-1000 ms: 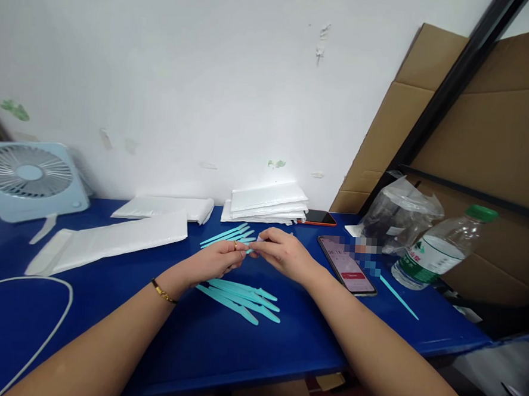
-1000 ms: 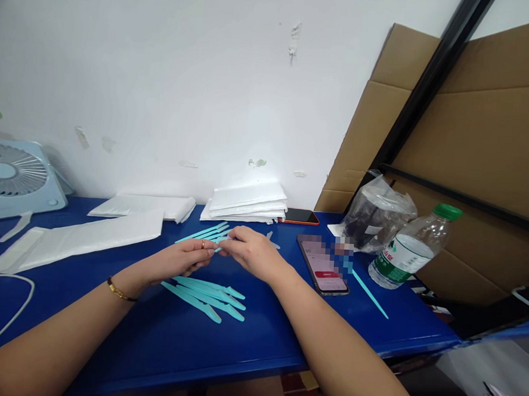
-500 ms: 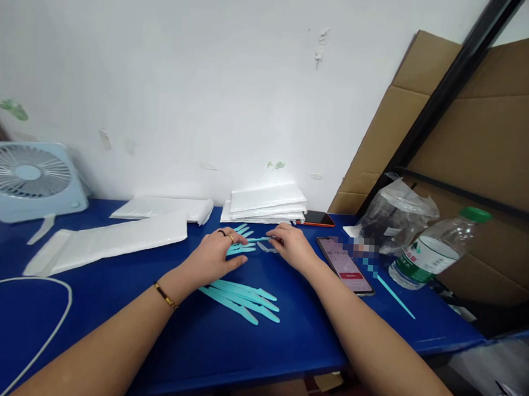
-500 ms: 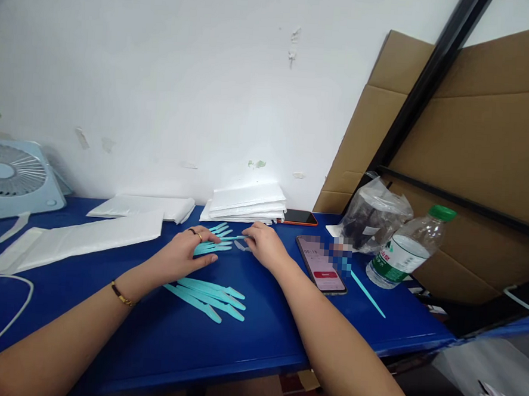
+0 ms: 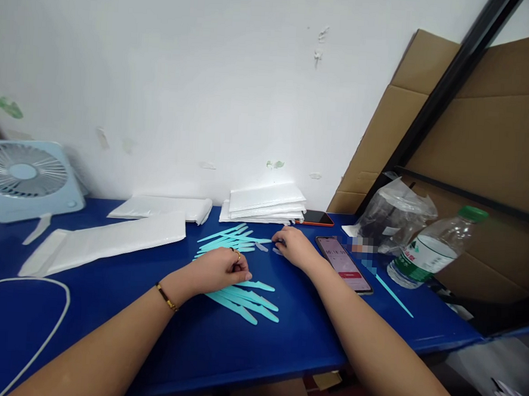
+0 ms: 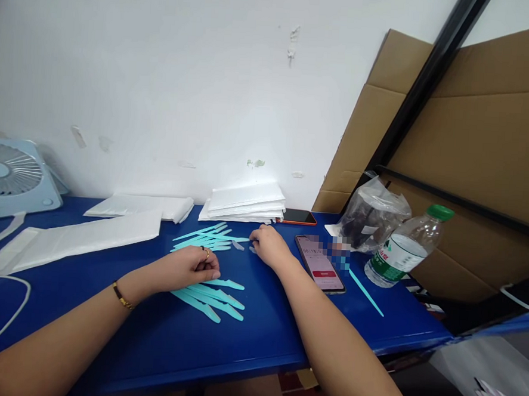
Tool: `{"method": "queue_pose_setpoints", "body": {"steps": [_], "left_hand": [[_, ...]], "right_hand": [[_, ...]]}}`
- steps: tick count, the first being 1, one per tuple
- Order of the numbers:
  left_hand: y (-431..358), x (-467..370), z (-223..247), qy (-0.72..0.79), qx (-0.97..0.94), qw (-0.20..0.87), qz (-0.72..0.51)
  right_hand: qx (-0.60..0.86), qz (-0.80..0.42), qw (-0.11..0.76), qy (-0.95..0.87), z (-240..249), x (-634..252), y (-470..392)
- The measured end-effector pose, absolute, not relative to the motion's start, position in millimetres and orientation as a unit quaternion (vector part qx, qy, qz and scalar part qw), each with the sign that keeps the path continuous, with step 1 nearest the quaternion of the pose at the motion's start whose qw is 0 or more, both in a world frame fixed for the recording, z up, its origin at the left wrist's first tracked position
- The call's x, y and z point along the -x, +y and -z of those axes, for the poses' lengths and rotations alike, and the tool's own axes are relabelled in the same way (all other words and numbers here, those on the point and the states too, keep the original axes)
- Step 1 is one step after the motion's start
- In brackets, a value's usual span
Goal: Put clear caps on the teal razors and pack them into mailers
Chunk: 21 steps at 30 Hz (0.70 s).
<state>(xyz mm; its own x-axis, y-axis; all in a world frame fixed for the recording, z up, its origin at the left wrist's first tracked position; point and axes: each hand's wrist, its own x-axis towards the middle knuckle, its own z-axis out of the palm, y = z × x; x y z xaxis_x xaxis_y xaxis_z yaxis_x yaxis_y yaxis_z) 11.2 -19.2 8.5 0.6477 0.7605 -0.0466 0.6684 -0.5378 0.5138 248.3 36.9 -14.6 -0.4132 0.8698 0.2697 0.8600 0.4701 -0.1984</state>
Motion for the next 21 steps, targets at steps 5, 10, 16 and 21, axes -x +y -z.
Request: {"method": "queue_pose_setpoints", "body": {"steps": [5, 10, 16, 21], "left_hand": [[-20.9, -8.9, -10.4, 0.396, -0.87, 0.279, -0.088], [-21.4, -10.3, -11.3, 0.406, -0.862, 0.29, -0.089], [-20.9, -9.7, -13.0, 0.403, -0.856, 0.314, -0.078], [-19.6, -9.8, -9.8, 0.404, -0.858, 0.303, -0.096]], "right_hand": [[0.528, 0.0, 0.187, -0.829, 14.4, -248.9, 38.0], [0.546, -0.001, 0.172, -0.82, 15.0, -251.7, 39.7], [0.546, 0.006, 0.179, -0.818, 13.9, -251.5, 38.7], [0.536, 0.012, 0.198, -0.821, 15.4, -253.8, 39.7]]}}
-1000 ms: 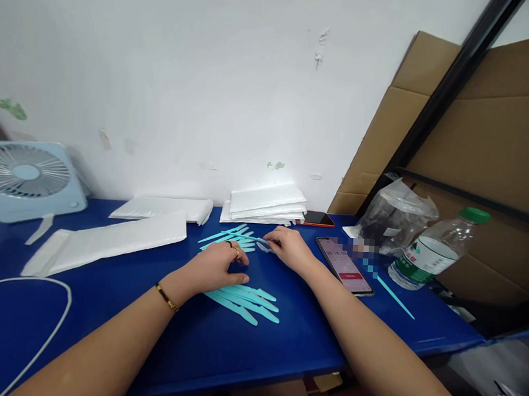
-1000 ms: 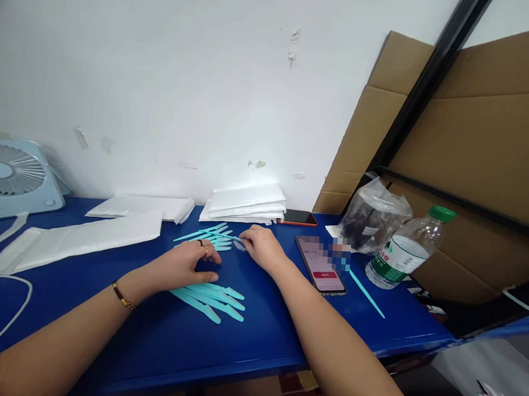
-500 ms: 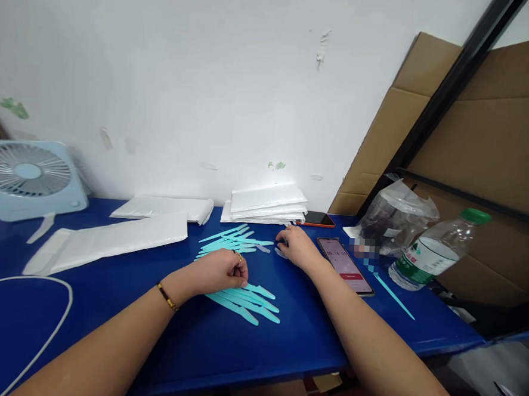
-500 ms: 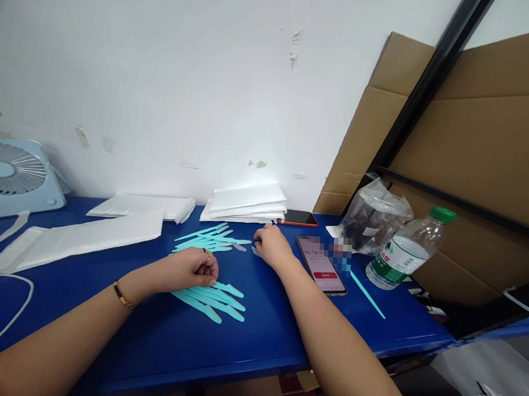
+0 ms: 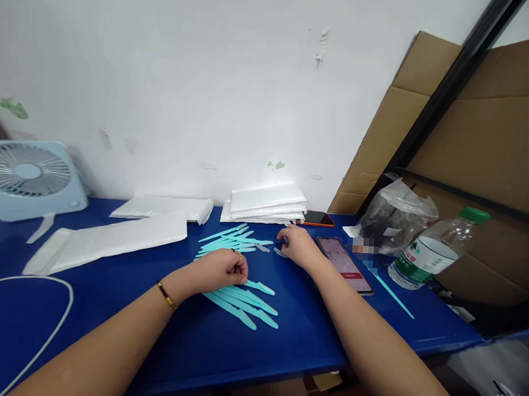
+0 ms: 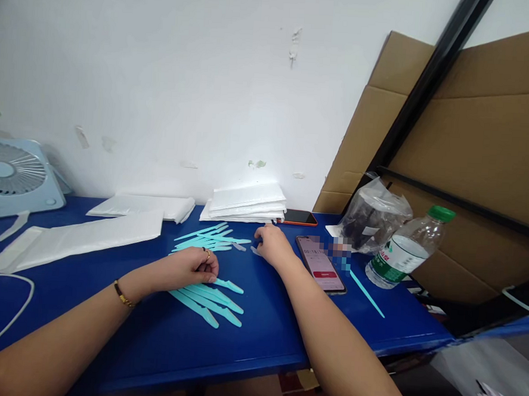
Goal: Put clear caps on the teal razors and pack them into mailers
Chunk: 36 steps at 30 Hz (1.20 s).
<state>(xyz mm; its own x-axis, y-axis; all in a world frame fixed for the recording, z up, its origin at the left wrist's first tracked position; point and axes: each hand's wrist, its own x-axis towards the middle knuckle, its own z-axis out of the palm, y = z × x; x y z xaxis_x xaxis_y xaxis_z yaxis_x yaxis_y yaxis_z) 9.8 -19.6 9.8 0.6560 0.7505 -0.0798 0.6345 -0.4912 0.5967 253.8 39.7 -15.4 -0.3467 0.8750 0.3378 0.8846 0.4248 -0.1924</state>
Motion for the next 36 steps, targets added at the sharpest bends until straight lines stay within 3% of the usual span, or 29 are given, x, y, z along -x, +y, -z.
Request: {"method": "queue_pose_setpoints", "body": {"steps": [9, 15, 23, 26, 32, 36], "left_hand": [[-15, -12, -6, 0.419, -0.793, 0.367, -0.247], [-15, -11, -9, 0.431, -0.815, 0.301, -0.243], [-19, -13, -15, 0.401, -0.824, 0.326, -0.231], [-17, -12, -13, 0.413, -0.82, 0.316, -0.239], [-13, -10, -10, 0.426, -0.811, 0.308, -0.257], [-14, -9, -12, 0.427, -0.81, 0.308, -0.257]], "right_hand": [[0.544, -0.008, 0.209, -0.812, 16, -253, 40], [0.556, -0.018, 0.2, -0.806, 9, -250, 36], [0.536, -0.045, 0.297, -0.789, -2, -244, 23], [0.5, -0.127, 0.35, -0.782, -6, -237, 16], [0.398, -0.425, 0.408, -0.703, -12, -227, 6], [0.348, -0.501, 0.411, -0.678, -14, -226, 3]]}}
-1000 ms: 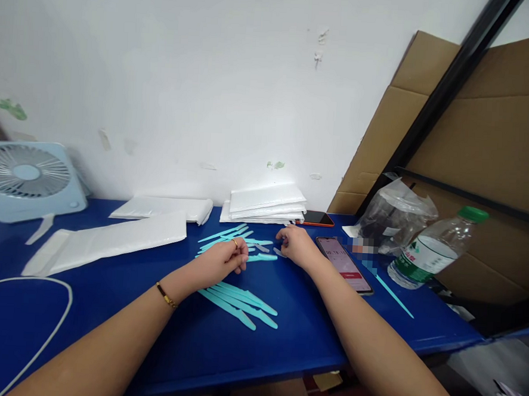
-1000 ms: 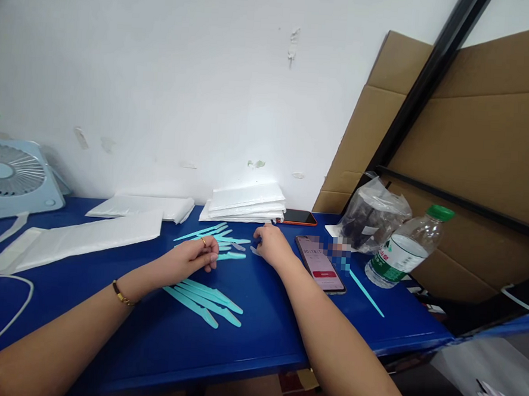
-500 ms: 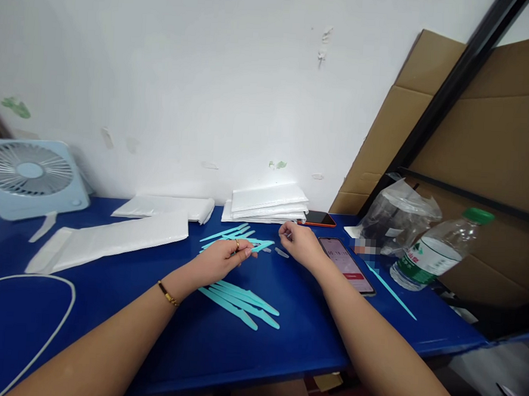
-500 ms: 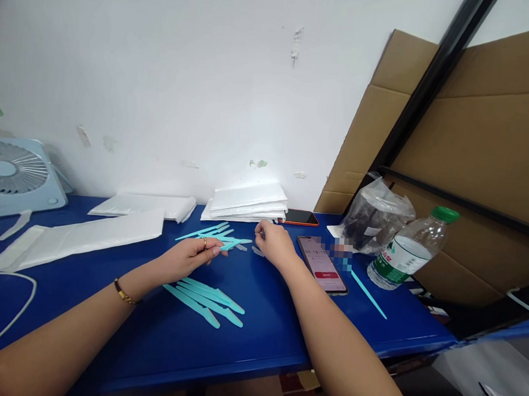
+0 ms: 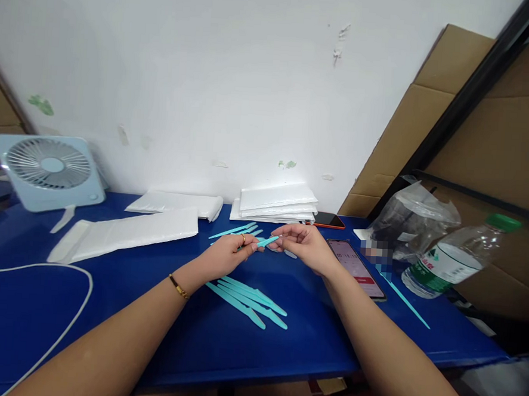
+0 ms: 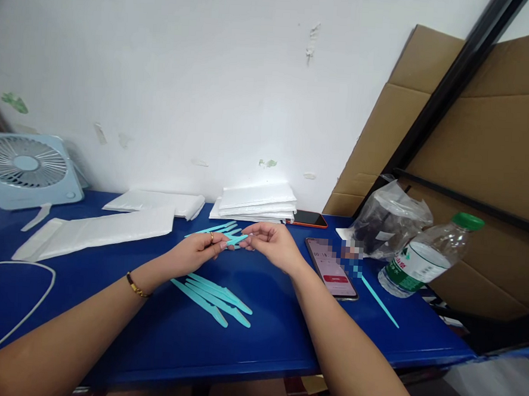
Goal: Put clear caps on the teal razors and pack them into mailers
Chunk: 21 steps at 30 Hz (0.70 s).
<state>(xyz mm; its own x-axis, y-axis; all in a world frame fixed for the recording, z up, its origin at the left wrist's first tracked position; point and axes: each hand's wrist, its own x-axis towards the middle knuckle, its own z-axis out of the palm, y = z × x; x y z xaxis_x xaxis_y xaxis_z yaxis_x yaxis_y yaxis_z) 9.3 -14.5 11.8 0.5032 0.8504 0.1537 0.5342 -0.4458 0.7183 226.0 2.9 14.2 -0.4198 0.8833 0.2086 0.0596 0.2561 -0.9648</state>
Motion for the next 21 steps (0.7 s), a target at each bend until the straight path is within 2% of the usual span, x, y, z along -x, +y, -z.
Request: {"method": "queue_pose_setpoints", "body": {"steps": [7, 21], "left_hand": [[-14.1, -9.1, -11.7, 0.43, -0.814, 0.298, -0.253], [-12.9, -6.1, -10.7, 0.432, -0.821, 0.282, -0.246]], "right_hand": [[0.377, -0.426, 0.409, -0.714, -13.2, -231.2, 5.1], [0.364, -0.415, 0.454, -0.699, -9.8, -231.5, 7.4]]}}
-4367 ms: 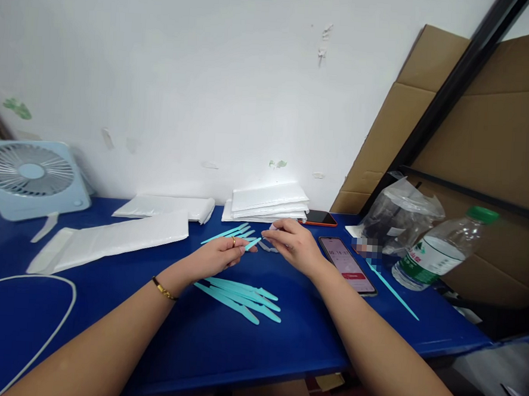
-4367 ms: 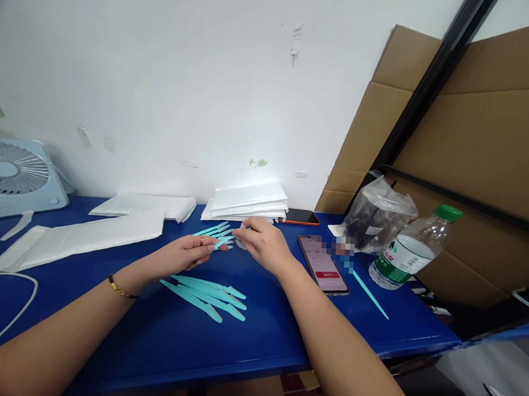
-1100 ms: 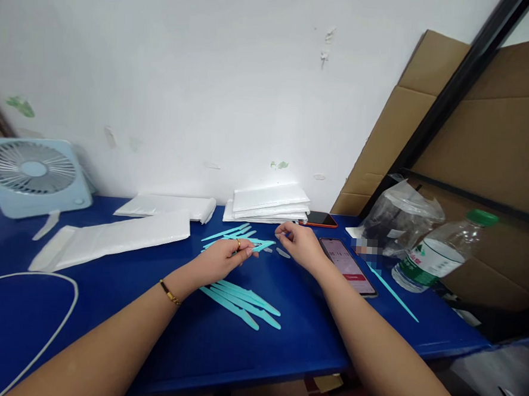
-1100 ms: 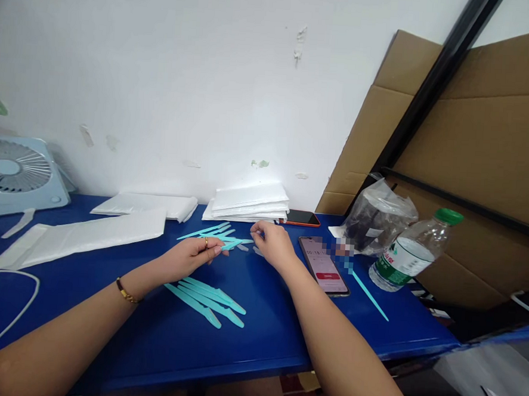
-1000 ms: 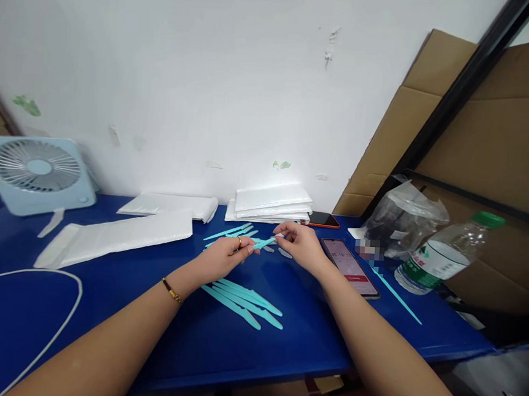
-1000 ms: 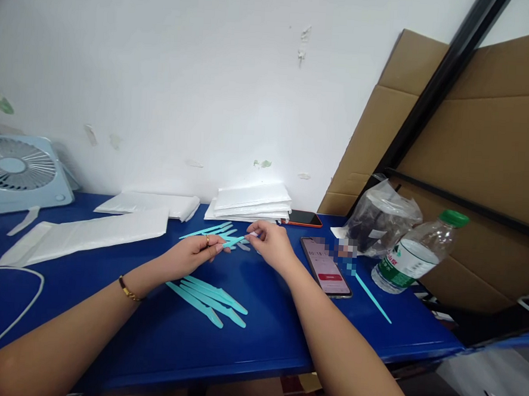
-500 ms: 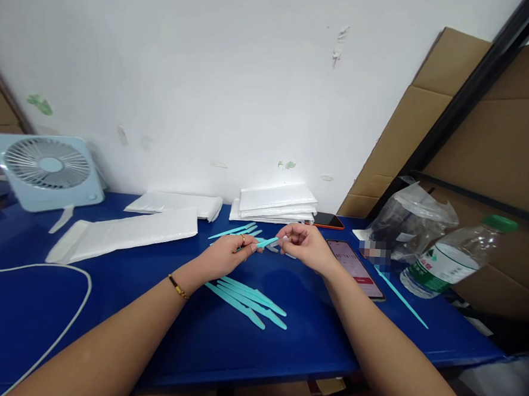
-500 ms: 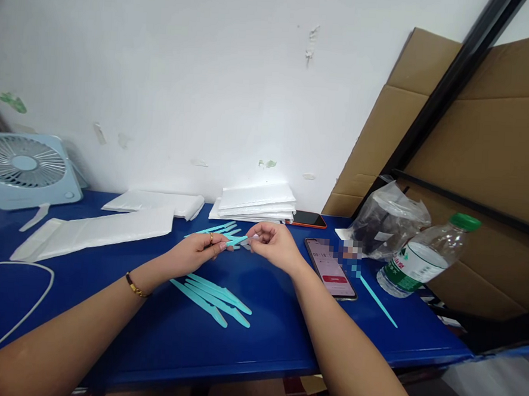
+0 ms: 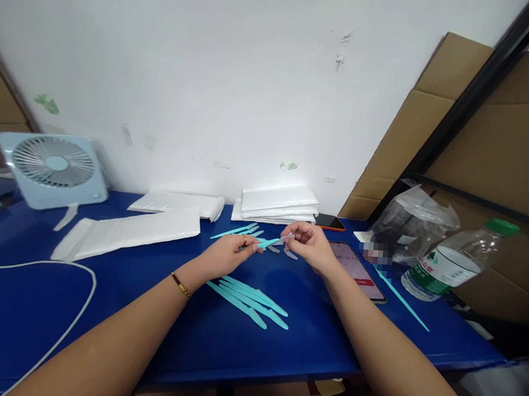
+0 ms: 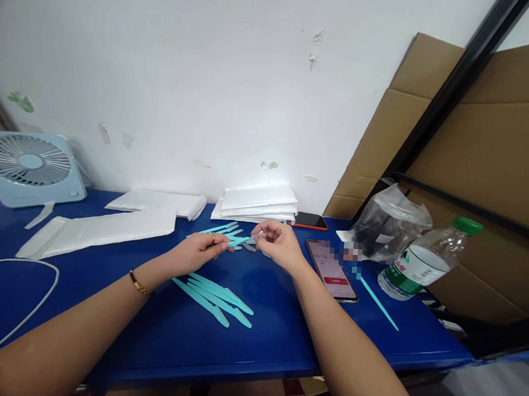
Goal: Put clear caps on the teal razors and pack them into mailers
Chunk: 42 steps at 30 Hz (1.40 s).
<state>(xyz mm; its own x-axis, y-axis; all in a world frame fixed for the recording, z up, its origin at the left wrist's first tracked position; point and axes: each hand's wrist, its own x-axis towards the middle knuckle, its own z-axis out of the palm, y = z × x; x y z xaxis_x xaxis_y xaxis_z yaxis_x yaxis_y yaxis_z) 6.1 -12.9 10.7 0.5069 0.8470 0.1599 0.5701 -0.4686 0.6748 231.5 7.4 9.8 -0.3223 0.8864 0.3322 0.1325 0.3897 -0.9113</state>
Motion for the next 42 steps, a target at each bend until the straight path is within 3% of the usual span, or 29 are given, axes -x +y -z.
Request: {"method": "queue_pose_setpoints", "body": {"steps": [19, 28, 30, 33, 36, 39, 42], "left_hand": [[-11, -5, -8, 0.432, -0.82, 0.287, -0.243], [-9, -6, -1, 0.424, -0.842, 0.242, -0.228], [-6, -5, 3, 0.432, -0.851, 0.197, -0.224], [-1, -3, 8, 0.44, -0.861, 0.13, -0.219], [0, 0, 6, 0.451, -0.858, 0.094, -0.228], [-7, 0, -3, 0.431, -0.864, 0.144, -0.215], [-16, -2, -13, 0.375, -0.88, 0.253, -0.145]], "right_hand": [[0.36, -0.419, 0.471, -0.688, -12, -229, 6], [0.359, -0.46, 0.352, -0.731, -4, -223, 4], [0.392, -0.411, 0.338, -0.75, -3, -226, 8], [0.475, -0.245, 0.322, -0.782, -5, -238, 17], [0.543, -0.116, 0.253, -0.792, -4, -253, 25], [0.577, -0.095, 0.175, -0.792, 0, -261, 30], [0.576, -0.105, 0.152, -0.796, 4, -260, 31]]}}
